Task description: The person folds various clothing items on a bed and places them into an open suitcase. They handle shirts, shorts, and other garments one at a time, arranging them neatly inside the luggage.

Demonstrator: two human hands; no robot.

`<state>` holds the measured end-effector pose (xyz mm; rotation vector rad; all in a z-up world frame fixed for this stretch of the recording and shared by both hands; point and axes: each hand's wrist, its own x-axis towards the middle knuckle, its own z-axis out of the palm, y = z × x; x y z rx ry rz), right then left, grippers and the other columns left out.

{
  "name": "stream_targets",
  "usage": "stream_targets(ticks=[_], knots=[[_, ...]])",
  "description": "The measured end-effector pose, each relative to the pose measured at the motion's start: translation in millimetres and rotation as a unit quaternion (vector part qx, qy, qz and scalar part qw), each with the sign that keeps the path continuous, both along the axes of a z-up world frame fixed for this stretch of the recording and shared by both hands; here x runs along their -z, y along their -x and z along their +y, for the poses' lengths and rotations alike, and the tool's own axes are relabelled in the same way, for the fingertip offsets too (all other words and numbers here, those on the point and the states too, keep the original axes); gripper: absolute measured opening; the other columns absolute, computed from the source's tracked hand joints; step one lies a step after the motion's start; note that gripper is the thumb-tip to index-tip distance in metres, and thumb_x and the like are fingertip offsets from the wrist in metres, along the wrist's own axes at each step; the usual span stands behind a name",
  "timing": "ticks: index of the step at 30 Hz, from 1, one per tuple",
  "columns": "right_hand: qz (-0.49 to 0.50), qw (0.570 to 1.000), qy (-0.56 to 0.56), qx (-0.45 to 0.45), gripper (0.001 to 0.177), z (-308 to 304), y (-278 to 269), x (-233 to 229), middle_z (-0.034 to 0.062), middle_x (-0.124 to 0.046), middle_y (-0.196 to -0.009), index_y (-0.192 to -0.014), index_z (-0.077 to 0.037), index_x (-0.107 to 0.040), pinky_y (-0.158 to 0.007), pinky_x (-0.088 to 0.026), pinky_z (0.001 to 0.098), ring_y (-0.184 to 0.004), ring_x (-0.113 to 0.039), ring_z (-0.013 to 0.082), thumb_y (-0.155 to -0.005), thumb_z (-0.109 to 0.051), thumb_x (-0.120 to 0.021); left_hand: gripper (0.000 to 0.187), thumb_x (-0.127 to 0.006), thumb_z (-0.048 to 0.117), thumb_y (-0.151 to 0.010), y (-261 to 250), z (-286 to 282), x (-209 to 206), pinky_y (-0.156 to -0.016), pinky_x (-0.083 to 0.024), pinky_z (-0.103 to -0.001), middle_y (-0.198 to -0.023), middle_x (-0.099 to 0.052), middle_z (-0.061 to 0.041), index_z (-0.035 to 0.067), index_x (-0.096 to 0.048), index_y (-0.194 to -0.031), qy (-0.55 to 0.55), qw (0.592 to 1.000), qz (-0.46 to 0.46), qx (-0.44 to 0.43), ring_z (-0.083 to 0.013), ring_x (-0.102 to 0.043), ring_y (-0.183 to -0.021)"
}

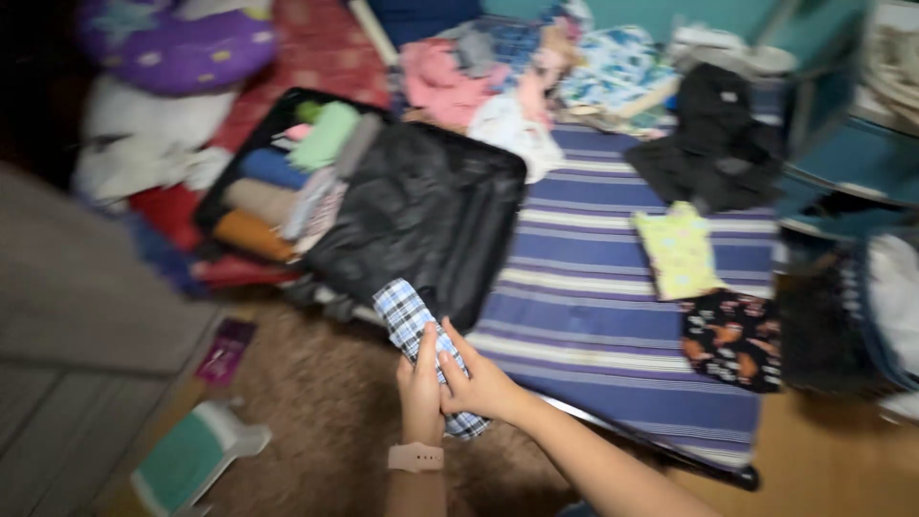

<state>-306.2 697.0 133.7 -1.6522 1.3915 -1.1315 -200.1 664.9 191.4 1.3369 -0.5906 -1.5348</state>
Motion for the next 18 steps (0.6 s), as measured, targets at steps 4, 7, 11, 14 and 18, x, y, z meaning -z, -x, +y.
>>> stream_targets(ticks=[4, 7, 11, 14, 18], knots=[[-0.084, 0.983, -0.159, -0.024, 0.080, 1, -88, 19, 0.0175, -0.069, -0.128, -0.157, -0.008, -0.032, -0.092, -0.055, 0.0317, -0.105, -0.071, 0.0198, -0.087, -0.018, -0.069, 0.054, -0.064, 0.041, -0.093, -102, 4, 5, -0.087, -0.053, -0.034, -0.121, -0.072, -0.011, 0.000, -0.068, -0.128, -0.043, 0.999, 0.001, 0.033, -0.0203, -0.068, -0.106], [-0.117, 0.986, -0.122, -0.004, 0.075, -8, -148, 30, 0.0151, -0.071, -0.124, -0.158, -0.009, -0.035, -0.088, -0.057, 0.0295, -0.100, -0.070, 0.0170, -0.090, -0.019, -0.065, 0.057, -0.060, 0.044, -0.093, -159, 0, 6, -0.094, -0.052, -0.033, -0.131, -0.069, -0.006, 0.008, -0.059, -0.138, -0.034, 0.997, -0.018, 0.062, -0.0182, -0.066, -0.117], [-0.383, 0.898, -0.211, -0.047, 0.073, -34, -194, 40, 0.0105, -0.067, -0.115, -0.163, -0.013, -0.031, -0.076, -0.056, 0.0293, -0.086, -0.064, 0.0110, -0.098, -0.021, -0.061, 0.054, -0.059, 0.037, -0.095, -210, -2, 15, -0.096, -0.052, -0.033, -0.132, -0.069, -0.006, 0.009, -0.056, -0.142, -0.016, 0.995, -0.058, 0.073, -0.0169, -0.065, -0.118], [-0.047, 0.990, -0.132, 0.002, 0.072, -53, -210, 34, 0.0181, -0.072, -0.106, -0.160, -0.014, -0.029, -0.070, -0.059, 0.0307, -0.073, -0.067, 0.0144, -0.096, -0.026, -0.061, 0.049, -0.060, 0.029, -0.098, -232, -12, 24, -0.091, -0.054, -0.033, -0.125, -0.072, -0.010, 0.004, -0.061, -0.139, 0.014, 0.994, -0.083, 0.066, -0.0179, -0.067, -0.110], [-0.029, 0.985, -0.167, -0.022, 0.071, -81, -232, 16, 0.0202, -0.073, -0.101, -0.161, -0.018, -0.028, -0.071, -0.060, 0.0313, -0.072, -0.070, 0.0177, -0.098, -0.031, -0.057, 0.047, -0.064, 0.019, -0.096, -258, -41, 30, -0.085, -0.056, -0.030, -0.118, -0.074, -0.009, 0.003, -0.055, -0.139, 0.078, 0.995, -0.023, 0.066, -0.0152, -0.069, -0.102]])
